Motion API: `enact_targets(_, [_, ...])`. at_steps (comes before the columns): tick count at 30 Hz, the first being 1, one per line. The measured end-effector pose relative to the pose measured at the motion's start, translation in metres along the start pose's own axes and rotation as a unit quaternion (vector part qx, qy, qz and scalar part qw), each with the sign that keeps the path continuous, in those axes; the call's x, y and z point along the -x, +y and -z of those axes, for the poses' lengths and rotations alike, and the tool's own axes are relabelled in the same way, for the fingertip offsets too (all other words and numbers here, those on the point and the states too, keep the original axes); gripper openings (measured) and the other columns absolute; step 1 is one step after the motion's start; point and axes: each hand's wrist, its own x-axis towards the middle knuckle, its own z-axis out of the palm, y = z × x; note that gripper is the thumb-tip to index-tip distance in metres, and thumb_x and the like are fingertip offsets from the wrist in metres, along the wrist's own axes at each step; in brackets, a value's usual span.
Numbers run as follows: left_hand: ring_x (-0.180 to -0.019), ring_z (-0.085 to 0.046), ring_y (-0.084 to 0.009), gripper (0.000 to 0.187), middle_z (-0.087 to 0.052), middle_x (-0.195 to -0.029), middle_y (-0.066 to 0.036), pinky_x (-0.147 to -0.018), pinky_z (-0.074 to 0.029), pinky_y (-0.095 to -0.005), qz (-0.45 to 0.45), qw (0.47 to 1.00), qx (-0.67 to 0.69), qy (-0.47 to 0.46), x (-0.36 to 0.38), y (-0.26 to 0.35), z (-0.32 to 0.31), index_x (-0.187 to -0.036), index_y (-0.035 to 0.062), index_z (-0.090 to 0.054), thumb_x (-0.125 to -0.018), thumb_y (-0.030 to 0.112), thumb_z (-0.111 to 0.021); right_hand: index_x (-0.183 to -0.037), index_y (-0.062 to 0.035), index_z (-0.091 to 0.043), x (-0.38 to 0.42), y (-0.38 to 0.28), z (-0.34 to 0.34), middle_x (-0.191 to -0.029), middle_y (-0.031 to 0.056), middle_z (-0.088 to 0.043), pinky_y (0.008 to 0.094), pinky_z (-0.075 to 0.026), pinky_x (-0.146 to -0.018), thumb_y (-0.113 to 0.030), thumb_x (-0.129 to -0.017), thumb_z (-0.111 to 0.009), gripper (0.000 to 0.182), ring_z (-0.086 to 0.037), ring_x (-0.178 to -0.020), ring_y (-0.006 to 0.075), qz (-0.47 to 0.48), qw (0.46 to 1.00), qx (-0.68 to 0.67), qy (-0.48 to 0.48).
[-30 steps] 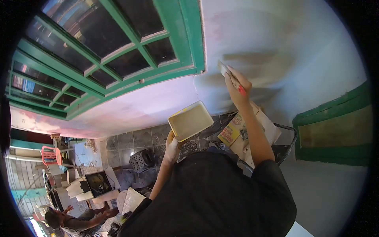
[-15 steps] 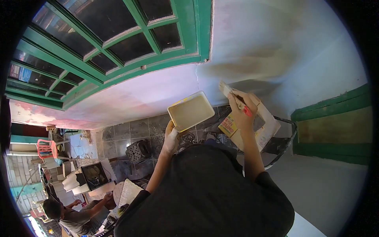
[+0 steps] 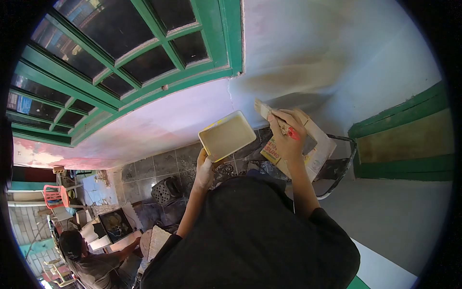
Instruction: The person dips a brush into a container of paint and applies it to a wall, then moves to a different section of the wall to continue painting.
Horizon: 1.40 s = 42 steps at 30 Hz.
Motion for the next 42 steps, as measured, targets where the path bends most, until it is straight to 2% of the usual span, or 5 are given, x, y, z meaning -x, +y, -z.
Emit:
enact_targets(8, [-0.118, -0.063, -0.0256, 0.050, -0.060, -0.128, -0.014, -0.100, -0.054, -0.0434, 0.006, 1.000, -0.024, 0.001, 0.002, 0.005, -0.006, -0.134, -0.0008, -0.048, -0.094, 0.027, -0.062, -0.104, 0.0007, -0.073, -0.005, -0.012, 0.003, -0.100, 0.0110, -0.071, 0.0258, -0.056, -0.072, -0.006, -0.091, -0.075, 0.015, -0.068, -0.086, 0.0152, -0.145, 0.978, -0.134, 0.067])
enact_targets(14, [-0.110, -0.065, -0.0227, 0.059, -0.060, -0.123, -0.016, -0.097, -0.054, -0.0387, -0.021, 1.000, 0.005, -0.002, 0.001, 0.003, -0.005, -0.133, -0.0021, -0.045, -0.093, 0.031, -0.072, -0.099, -0.0013, -0.072, 0.003, -0.040, 0.000, -0.092, 0.0092, -0.072, 0.0262, -0.053, -0.071, -0.004, -0.090, -0.076, 0.011, -0.068, -0.087, 0.0144, -0.117, 0.984, -0.126, -0.050])
enact_targets(22, [-0.108, -0.065, -0.0203, 0.054, -0.062, -0.119, -0.014, -0.094, -0.054, -0.0365, 0.003, 1.000, -0.010, -0.014, 0.006, 0.003, -0.013, -0.129, -0.0013, -0.047, -0.093, 0.029, -0.073, -0.095, -0.0035, -0.070, 0.010, -0.033, -0.033, -0.095, 0.0117, -0.071, 0.0389, -0.054, -0.073, -0.010, -0.083, -0.079, 0.017, -0.067, -0.084, 0.0319, 0.021, 0.962, 0.067, -0.264])
enact_targets(31, [-0.107, -0.065, -0.0197, 0.043, -0.064, -0.114, -0.013, -0.094, -0.054, -0.0365, 0.009, 0.999, -0.021, -0.039, 0.011, 0.001, -0.020, -0.126, -0.0002, -0.048, -0.091, 0.015, -0.068, -0.103, -0.0057, -0.070, 0.038, -0.032, -0.053, -0.096, 0.0144, -0.071, 0.0422, -0.052, -0.080, -0.008, -0.087, -0.074, 0.018, -0.066, -0.090, 0.0344, 0.074, 0.927, -0.032, -0.367])
enact_targets(42, [-0.109, -0.064, -0.0207, 0.044, -0.064, -0.117, -0.014, -0.099, -0.052, -0.0372, 0.019, 0.998, -0.026, -0.047, 0.007, -0.003, -0.015, -0.126, -0.0009, -0.048, -0.094, 0.019, -0.070, -0.094, -0.0038, -0.064, 0.015, -0.035, -0.004, -0.085, 0.0153, -0.067, 0.0452, -0.051, -0.075, -0.013, -0.089, -0.072, 0.013, -0.063, -0.087, 0.0378, -0.004, 0.966, 0.070, -0.248])
